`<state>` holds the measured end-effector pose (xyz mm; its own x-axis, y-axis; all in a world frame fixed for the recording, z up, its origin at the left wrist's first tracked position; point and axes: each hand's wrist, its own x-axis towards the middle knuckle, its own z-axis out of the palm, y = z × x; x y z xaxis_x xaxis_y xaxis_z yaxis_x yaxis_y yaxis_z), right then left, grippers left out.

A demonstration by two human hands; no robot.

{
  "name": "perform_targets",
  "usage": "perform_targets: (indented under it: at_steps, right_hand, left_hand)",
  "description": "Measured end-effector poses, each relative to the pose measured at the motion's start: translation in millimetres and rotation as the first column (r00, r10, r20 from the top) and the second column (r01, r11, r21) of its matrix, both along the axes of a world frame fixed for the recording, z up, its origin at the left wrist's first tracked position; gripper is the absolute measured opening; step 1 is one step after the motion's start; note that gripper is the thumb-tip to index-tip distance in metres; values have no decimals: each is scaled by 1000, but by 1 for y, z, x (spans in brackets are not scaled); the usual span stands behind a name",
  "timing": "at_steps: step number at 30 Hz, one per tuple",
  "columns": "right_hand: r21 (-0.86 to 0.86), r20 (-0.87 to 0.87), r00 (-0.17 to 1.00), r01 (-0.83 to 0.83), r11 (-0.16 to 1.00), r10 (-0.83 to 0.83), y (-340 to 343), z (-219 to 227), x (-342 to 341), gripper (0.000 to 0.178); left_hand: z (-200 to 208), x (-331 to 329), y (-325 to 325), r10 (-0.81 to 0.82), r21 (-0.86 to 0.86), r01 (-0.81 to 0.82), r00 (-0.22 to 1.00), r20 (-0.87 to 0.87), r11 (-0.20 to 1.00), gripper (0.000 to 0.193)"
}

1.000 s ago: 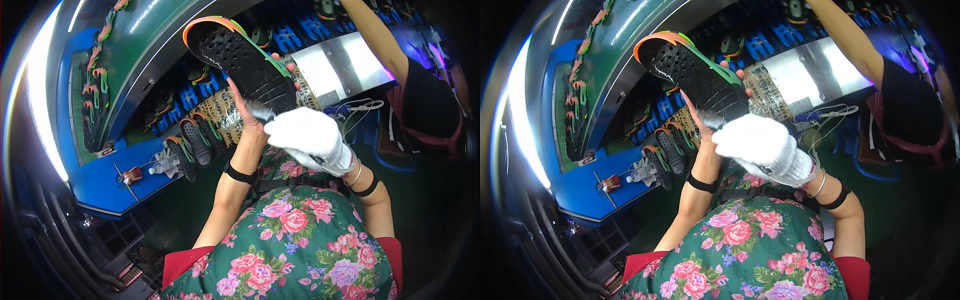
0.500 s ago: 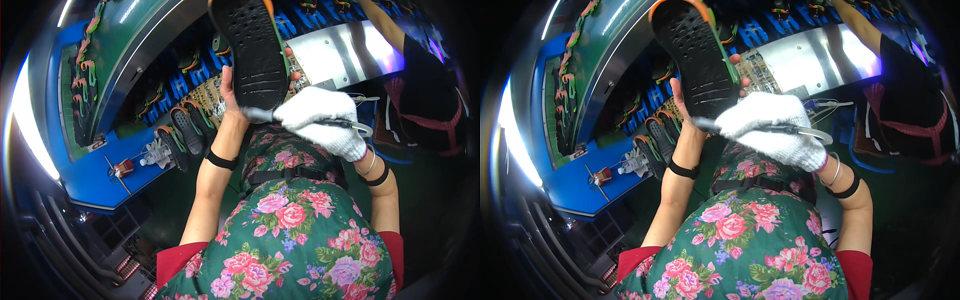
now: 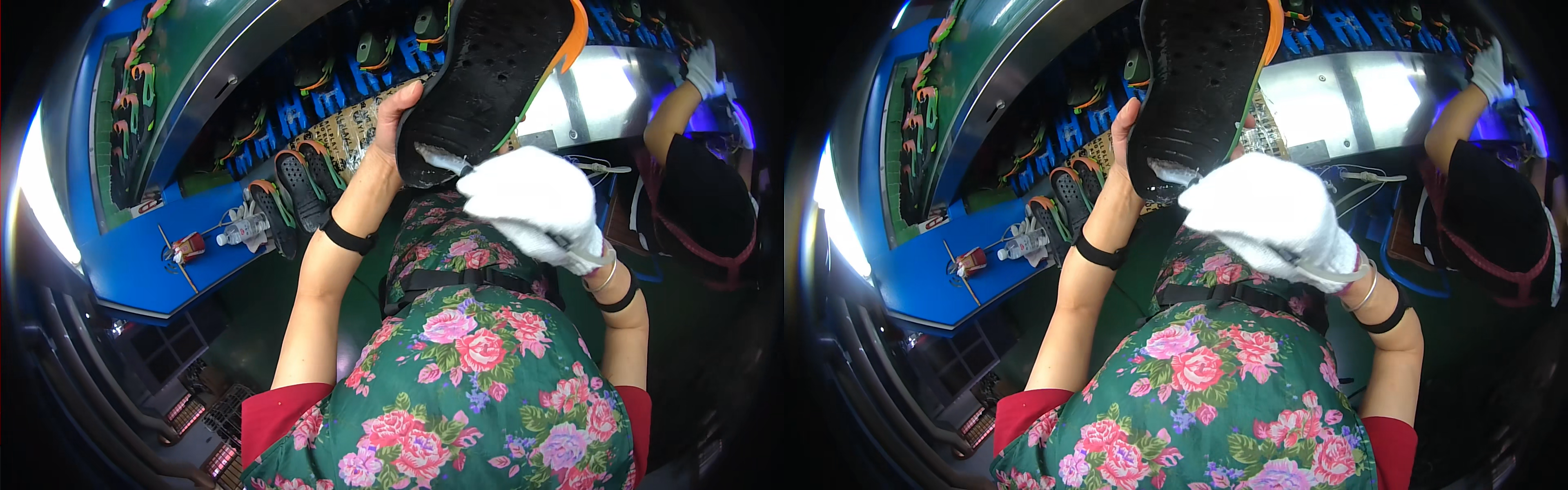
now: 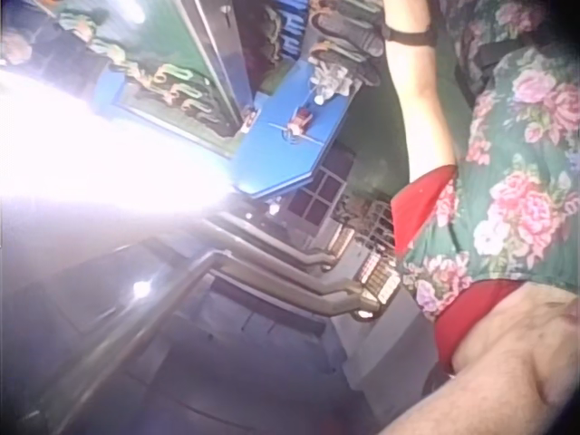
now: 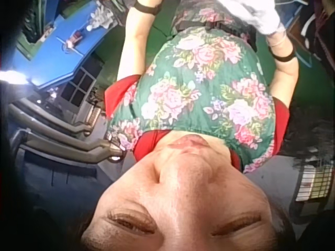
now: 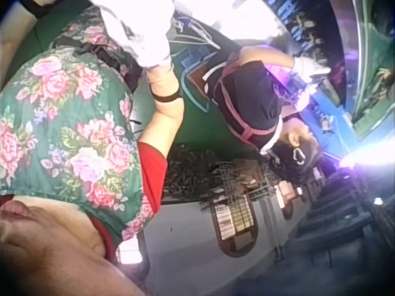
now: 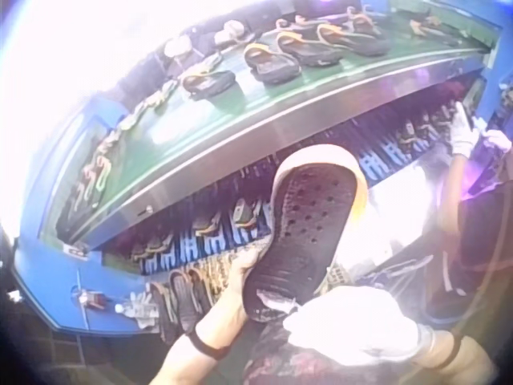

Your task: Applying adhesive to the edges and surfaces of shoe soles using a handheld brush.

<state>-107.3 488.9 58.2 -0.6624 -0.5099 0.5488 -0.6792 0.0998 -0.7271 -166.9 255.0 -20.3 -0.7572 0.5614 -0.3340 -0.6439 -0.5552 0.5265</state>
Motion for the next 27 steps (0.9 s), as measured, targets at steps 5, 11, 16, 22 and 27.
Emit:
perform_targets:
  at_steps: [5, 11, 16, 22, 27]
  right_hand:
    - [-210, 265, 938, -170, 963, 223, -9, -6, 9, 25]
    - [-217, 512, 858, 69, 974, 53, -11, -10, 3, 7]
    - [-279, 669, 739, 154, 948, 77, -10, -3, -7, 15]
    - [-56, 161, 945, 295, 954, -283, -11, 6, -52, 24]
    - [-157, 420, 907, 78, 984, -5, -14, 15, -36, 21]
  left_hand:
    - [-5, 1, -9, 17, 46, -16, 1000, -6, 999, 97]
    - [-7, 11, -6, 90, 213, -142, 967, 238, 967, 88]
    - [1, 28, -2, 109, 408, -275, 916, 385, 871, 74]
    - [8, 51, 0, 57, 403, -121, 984, 169, 907, 74]
    - [31, 60, -26, 179, 418, -266, 955, 235, 869, 83]
